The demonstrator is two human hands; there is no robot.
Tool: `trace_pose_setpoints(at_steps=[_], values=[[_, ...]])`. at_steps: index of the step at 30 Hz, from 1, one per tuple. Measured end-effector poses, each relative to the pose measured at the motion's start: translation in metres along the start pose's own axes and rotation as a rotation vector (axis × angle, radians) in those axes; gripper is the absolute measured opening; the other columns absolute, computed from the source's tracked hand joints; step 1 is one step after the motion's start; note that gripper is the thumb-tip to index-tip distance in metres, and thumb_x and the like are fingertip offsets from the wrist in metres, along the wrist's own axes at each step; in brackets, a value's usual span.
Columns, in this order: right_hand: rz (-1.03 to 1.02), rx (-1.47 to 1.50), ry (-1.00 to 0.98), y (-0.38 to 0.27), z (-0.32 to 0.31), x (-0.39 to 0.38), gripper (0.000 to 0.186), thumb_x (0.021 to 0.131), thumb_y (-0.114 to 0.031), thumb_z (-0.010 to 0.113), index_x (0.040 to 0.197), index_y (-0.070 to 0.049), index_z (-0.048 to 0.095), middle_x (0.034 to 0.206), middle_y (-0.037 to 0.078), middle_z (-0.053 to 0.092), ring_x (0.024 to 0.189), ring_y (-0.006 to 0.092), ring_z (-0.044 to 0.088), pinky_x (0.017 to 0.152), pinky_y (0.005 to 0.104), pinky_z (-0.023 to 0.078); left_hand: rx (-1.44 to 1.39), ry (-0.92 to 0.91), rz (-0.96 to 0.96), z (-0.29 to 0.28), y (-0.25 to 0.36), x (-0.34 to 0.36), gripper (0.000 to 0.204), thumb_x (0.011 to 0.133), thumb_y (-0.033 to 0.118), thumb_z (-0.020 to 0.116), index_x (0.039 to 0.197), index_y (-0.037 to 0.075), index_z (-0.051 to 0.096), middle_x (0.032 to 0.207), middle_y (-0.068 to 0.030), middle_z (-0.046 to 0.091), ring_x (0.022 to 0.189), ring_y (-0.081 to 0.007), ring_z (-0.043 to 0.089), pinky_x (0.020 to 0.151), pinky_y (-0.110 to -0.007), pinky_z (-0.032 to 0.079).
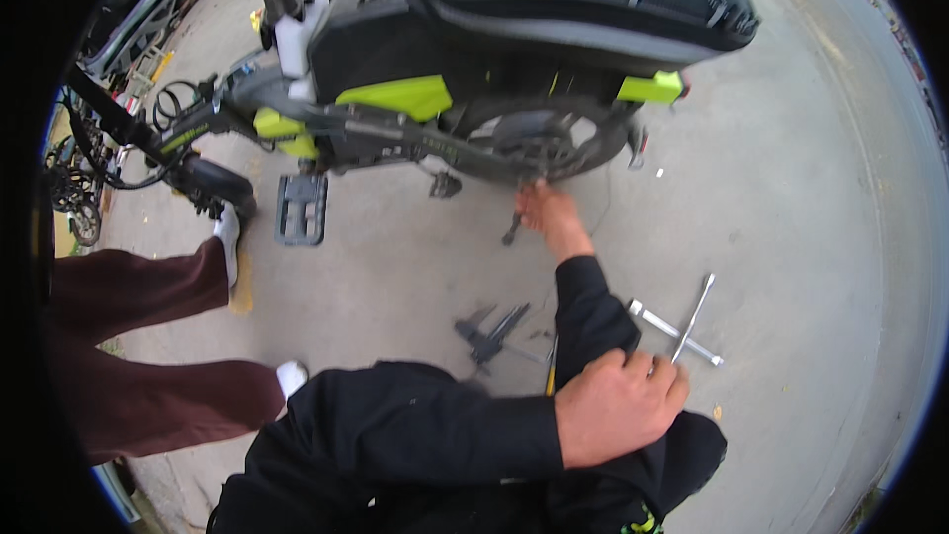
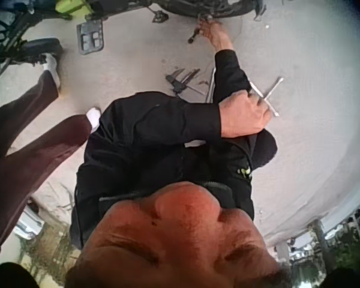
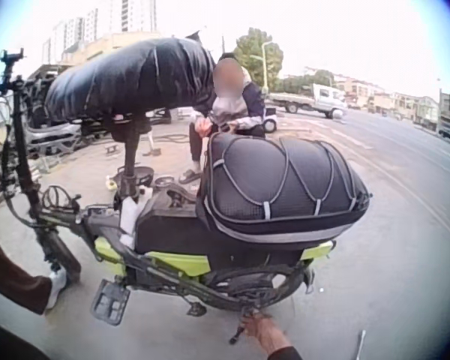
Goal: The person uses a T-handle wrench and other tools to loosen and tighten bolts on the rear wheel and chain area of a lime-green folding bicycle. They adjust the chain tension and reposition the wheel while seated on the ground.
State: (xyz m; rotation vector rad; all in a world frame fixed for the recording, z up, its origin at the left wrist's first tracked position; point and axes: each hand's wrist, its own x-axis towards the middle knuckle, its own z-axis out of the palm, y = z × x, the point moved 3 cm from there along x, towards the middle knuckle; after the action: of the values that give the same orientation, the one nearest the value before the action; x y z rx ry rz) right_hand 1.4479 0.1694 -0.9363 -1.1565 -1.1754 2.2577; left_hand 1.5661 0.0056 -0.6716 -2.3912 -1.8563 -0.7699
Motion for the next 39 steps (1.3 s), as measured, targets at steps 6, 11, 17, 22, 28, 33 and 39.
trace_pose_setpoints(at_steps=[6, 11, 17, 22, 28, 33, 39], values=[[-0.097, -0.297, 0.308, -0.022, 0.028, 0.004, 0.03, 0.088, -0.025, 0.071, 0.098, 0.002, 0.063, 0.08, 0.008, 0.067, 0.063, 0.0176, 0.064, 0.051, 0.0293, 0.049, -0.005, -0.001, 0.053, -0.011, -0.004, 0.004, 0.026, 0.073, 0.019, 0.061, 0.093, 0.003, 0.064, 0.072, -0.0017, 0.054, 0.062, -0.013, 0.056, 0.05, -0.024, 0.038], [0.133, 0.287, 0.005, -0.006, 0.015, 0.006, 0.031, 0.085, -0.028, 0.073, 0.095, -0.001, 0.063, 0.084, 0.009, 0.07, 0.061, 0.0205, 0.064, 0.057, 0.0305, 0.051, -0.01, 0.024, 0.012, 0.0, -0.003, -0.004, 0.025, 0.072, 0.018, 0.062, 0.091, 0.002, 0.065, 0.072, -0.003, 0.057, 0.062, -0.0132, 0.056, 0.05, -0.024, 0.038], [-0.332, -0.624, 0.435, -0.004, 0.016, 0.019, 0.04, 0.086, -0.034, 0.071, 0.106, -0.002, 0.057, 0.107, 0.013, 0.068, 0.07, 0.0234, 0.065, 0.059, 0.0339, 0.051, -0.025, 0.0, 0.032, 0.001, -0.003, -0.001, 0.025, 0.073, 0.018, 0.062, 0.092, 0.002, 0.065, 0.073, -0.0032, 0.057, 0.061, -0.0134, 0.055, 0.05, -0.024, 0.038], [0.124, 0.318, -0.023, 0.002, 0.012, 0.011, 0.038, 0.089, -0.029, 0.068, 0.111, -0.001, 0.057, 0.102, 0.014, 0.068, 0.07, 0.0223, 0.066, 0.057, 0.0315, 0.051, 0.001, 0.041, 0.038, -0.002, -0.007, -0.001, 0.025, 0.073, 0.019, 0.061, 0.092, 0.003, 0.065, 0.072, -0.0028, 0.056, 0.063, -0.0132, 0.054, 0.051, -0.024, 0.038], [-0.183, -0.076, 0.304, -0.001, 0.028, 0.007, 0.046, 0.093, -0.037, 0.062, 0.114, 0.003, 0.053, 0.092, 0.013, 0.066, 0.074, 0.0194, 0.063, 0.057, 0.0307, 0.049, -0.014, 0.013, 0.046, 0.002, -0.003, -0.003, 0.024, 0.074, 0.019, 0.061, 0.091, 0.003, 0.064, 0.073, -0.0031, 0.057, 0.064, -0.0135, 0.053, 0.051, -0.025, 0.038], [0.069, 0.512, 0.09, 0.01, 0.026, 0.007, 0.039, 0.091, -0.032, 0.067, 0.108, 0.001, 0.056, 0.091, 0.01, 0.065, 0.075, 0.0179, 0.062, 0.059, 0.0301, 0.05, 0.007, 0.033, 0.076, 0.0, -0.002, -0.005, 0.023, 0.074, 0.019, 0.06, 0.09, 0.002, 0.063, 0.073, -0.0034, 0.056, 0.064, -0.0139, 0.053, 0.052, -0.025, 0.038], [-0.089, 0.52, 0.235, 0.018, 0.033, 0.016, 0.047, 0.097, -0.044, 0.053, 0.112, 0.0, 0.057, 0.096, 0.012, 0.065, 0.075, 0.0221, 0.063, 0.059, 0.0326, 0.048, -0.007, 0.003, 0.08, 0.003, 0.001, -0.006, 0.023, 0.074, 0.018, 0.06, 0.091, 0.001, 0.063, 0.074, -0.0049, 0.057, 0.063, -0.0144, 0.053, 0.053, -0.025, 0.04]])
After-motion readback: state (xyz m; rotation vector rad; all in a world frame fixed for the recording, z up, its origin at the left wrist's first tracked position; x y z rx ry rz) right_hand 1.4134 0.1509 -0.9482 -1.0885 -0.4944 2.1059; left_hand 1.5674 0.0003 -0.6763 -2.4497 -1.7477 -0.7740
